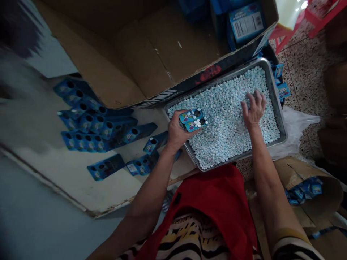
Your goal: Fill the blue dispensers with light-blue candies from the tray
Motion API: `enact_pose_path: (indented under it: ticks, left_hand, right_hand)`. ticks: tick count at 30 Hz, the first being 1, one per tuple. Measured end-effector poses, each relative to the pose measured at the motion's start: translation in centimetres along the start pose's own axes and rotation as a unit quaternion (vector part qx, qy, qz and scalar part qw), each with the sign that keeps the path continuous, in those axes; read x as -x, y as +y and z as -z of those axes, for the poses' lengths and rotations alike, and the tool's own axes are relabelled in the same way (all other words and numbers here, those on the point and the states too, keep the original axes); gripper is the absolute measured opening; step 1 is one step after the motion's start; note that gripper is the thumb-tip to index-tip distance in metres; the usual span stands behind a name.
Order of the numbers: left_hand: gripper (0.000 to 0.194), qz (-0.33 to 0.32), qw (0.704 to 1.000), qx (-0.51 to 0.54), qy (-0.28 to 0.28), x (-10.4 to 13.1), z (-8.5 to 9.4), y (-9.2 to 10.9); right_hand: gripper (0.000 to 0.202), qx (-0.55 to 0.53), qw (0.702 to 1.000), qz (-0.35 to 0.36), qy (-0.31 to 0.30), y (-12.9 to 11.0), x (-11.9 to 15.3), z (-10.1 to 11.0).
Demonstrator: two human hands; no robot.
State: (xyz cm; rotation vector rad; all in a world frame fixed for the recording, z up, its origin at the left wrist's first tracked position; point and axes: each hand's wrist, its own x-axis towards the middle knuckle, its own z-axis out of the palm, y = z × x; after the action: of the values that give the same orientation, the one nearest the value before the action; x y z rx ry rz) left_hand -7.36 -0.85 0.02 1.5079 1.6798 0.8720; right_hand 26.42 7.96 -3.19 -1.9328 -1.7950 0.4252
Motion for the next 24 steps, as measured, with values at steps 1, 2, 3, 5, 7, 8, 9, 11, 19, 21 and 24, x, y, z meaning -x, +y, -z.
enact_pose_path:
  ticks: [1, 2, 3, 5, 7, 8, 9, 11, 19, 21, 24]
  left_hand:
    - [0.08, -0.002, 1.0, -0.018, 0.0, -0.2, 0.1, 0.0]
    - [0.079, -0.006, 0.999, -0.031, -0.004, -0.3, 0.1, 0.2]
    - [0.079, -0.01, 0.999, -0.043, -0.009, -0.6, -0.1, 0.5]
    - [0.079, -0.018, 0.997, -0.073, -0.022, -1.0, -1.0, 1.4]
    - [0.077, -0.023, 0.994, -0.106, -0.034, -1.4, -2.0, 2.5]
    - [0.076, -0.026, 0.992, -0.12, -0.037, -1.5, -2.5, 2.9]
    - [0.074, -0.028, 0.99, -0.13, -0.038, -1.6, -2.9, 3.3]
    - [0.074, -0.031, 0.99, -0.133, -0.037, -1.8, -3.4, 3.6]
    - [0.076, -0.002, 0.996, -0.063, -0.062, -0.8, -0.5, 2.9]
    - [0.074, 0.013, 0.996, -0.063, -0.056, 0.2, 0.7, 3.1]
    - [0.076, 0.042, 0.997, -0.04, -0.045, 1.7, 1.7, 3.5]
  right_hand:
    - [0.066, 0.016, 1.0, 0.008, -0.007, -0.2, 0.2, -1.0]
    - [0.069, 0.012, 1.0, 0.009, -0.007, -0.9, 0.6, -2.0]
    - [0.071, -0.009, 1.0, 0.003, -0.001, -2.0, 1.2, -2.9]
    - [0.066, -0.076, 0.997, -0.026, 0.019, -4.6, 2.6, -4.3]
    - [0.052, -0.155, 0.984, -0.072, 0.045, -7.0, 3.9, -5.4]
    - [0.045, -0.193, 0.975, -0.1, 0.054, -7.8, 4.4, -5.9]
    - [0.038, -0.23, 0.963, -0.131, 0.06, -8.5, 4.7, -6.3]
    - [0.028, -0.302, 0.931, -0.196, 0.065, -9.3, 5.1, -7.1]
    - [0.035, -0.722, 0.583, -0.371, -0.023, -12.1, 4.6, -5.9]
    - [0.035, -0.758, 0.547, -0.35, -0.058, -13.9, 4.8, -3.8]
    - [0.032, -0.762, 0.575, -0.289, -0.068, -17.2, 5.2, -0.4]
